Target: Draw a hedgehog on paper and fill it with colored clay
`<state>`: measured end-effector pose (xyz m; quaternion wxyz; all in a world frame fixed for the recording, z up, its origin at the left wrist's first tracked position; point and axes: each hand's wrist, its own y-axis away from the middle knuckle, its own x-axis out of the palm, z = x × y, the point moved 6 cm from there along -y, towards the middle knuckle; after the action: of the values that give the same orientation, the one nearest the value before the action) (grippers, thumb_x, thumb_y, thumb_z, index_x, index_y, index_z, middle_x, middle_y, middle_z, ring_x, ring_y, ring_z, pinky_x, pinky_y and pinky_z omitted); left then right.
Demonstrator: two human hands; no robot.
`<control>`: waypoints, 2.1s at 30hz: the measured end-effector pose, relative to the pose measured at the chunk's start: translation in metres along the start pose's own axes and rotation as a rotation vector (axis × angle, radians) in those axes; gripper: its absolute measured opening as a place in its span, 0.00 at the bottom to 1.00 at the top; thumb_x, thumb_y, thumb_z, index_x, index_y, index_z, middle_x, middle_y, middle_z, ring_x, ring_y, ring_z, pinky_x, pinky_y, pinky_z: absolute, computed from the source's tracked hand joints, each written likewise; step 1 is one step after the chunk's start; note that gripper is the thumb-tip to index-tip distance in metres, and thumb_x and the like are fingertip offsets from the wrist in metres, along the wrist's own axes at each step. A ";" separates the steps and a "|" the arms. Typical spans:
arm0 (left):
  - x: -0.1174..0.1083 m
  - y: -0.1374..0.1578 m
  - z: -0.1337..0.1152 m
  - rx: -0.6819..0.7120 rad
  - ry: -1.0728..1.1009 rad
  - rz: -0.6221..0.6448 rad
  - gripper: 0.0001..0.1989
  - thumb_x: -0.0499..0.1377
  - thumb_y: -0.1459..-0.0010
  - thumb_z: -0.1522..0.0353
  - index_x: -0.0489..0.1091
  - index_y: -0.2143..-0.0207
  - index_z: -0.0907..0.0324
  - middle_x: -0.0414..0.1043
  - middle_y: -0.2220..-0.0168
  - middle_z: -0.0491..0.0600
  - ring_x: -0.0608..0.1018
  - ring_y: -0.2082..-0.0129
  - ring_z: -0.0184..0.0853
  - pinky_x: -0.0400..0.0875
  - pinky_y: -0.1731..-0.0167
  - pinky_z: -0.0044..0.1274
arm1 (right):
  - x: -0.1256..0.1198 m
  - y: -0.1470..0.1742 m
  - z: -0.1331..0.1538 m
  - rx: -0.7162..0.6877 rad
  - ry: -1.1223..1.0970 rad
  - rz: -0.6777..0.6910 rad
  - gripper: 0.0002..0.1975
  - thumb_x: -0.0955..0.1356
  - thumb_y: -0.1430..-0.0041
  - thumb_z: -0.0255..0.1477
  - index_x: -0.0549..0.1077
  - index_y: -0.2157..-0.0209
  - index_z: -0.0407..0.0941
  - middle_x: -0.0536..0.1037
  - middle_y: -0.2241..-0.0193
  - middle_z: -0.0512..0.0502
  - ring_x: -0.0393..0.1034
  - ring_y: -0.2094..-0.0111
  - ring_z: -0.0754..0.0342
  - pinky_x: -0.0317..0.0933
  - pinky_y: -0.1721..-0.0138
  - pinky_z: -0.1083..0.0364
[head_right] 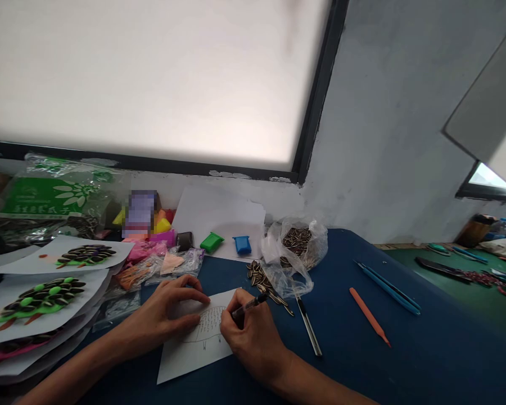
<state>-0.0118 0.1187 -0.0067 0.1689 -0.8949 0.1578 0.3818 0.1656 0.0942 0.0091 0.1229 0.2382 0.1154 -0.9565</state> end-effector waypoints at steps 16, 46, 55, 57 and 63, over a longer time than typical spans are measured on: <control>-0.005 0.000 -0.011 -0.032 -0.007 0.066 0.13 0.60 0.45 0.65 0.79 0.57 0.50 0.70 0.50 0.50 0.69 0.48 0.51 0.65 0.47 0.42 | -0.004 0.000 -0.001 -0.024 0.039 -0.004 0.09 0.63 0.40 0.29 0.60 0.74 0.46 0.61 0.80 0.56 0.56 0.79 0.59 0.50 0.77 0.58; -0.006 -0.001 -0.011 -0.068 0.022 0.082 0.15 0.60 0.47 0.65 0.79 0.57 0.50 0.69 0.48 0.51 0.67 0.46 0.53 0.64 0.47 0.43 | -0.011 -0.003 0.001 -0.017 0.073 -0.044 0.09 0.63 0.42 0.28 0.60 0.76 0.47 0.61 0.80 0.55 0.58 0.79 0.58 0.51 0.78 0.59; -0.007 0.000 -0.014 -0.066 0.010 0.103 0.16 0.60 0.47 0.66 0.79 0.56 0.52 0.69 0.48 0.51 0.68 0.46 0.52 0.62 0.46 0.43 | -0.010 -0.002 -0.002 -0.008 0.087 -0.047 0.10 0.64 0.43 0.26 0.59 0.76 0.47 0.59 0.82 0.57 0.55 0.81 0.60 0.48 0.79 0.59; -0.006 0.000 -0.014 -0.060 0.015 0.102 0.16 0.60 0.47 0.66 0.79 0.56 0.52 0.69 0.49 0.51 0.68 0.47 0.52 0.62 0.46 0.42 | -0.010 -0.002 -0.002 -0.001 0.075 -0.031 0.10 0.64 0.43 0.26 0.59 0.76 0.47 0.59 0.82 0.57 0.54 0.81 0.60 0.47 0.80 0.59; -0.003 0.000 -0.006 -0.044 0.039 0.043 0.14 0.60 0.47 0.64 0.79 0.58 0.49 0.69 0.50 0.50 0.68 0.48 0.52 0.63 0.48 0.42 | -0.017 -0.004 -0.002 -0.021 0.043 -0.071 0.10 0.63 0.43 0.28 0.58 0.76 0.47 0.59 0.82 0.57 0.54 0.81 0.59 0.49 0.80 0.59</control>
<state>-0.0100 0.1170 -0.0004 0.1378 -0.9021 0.1718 0.3711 0.1792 0.1016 0.0165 0.0889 0.2530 0.1366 -0.9536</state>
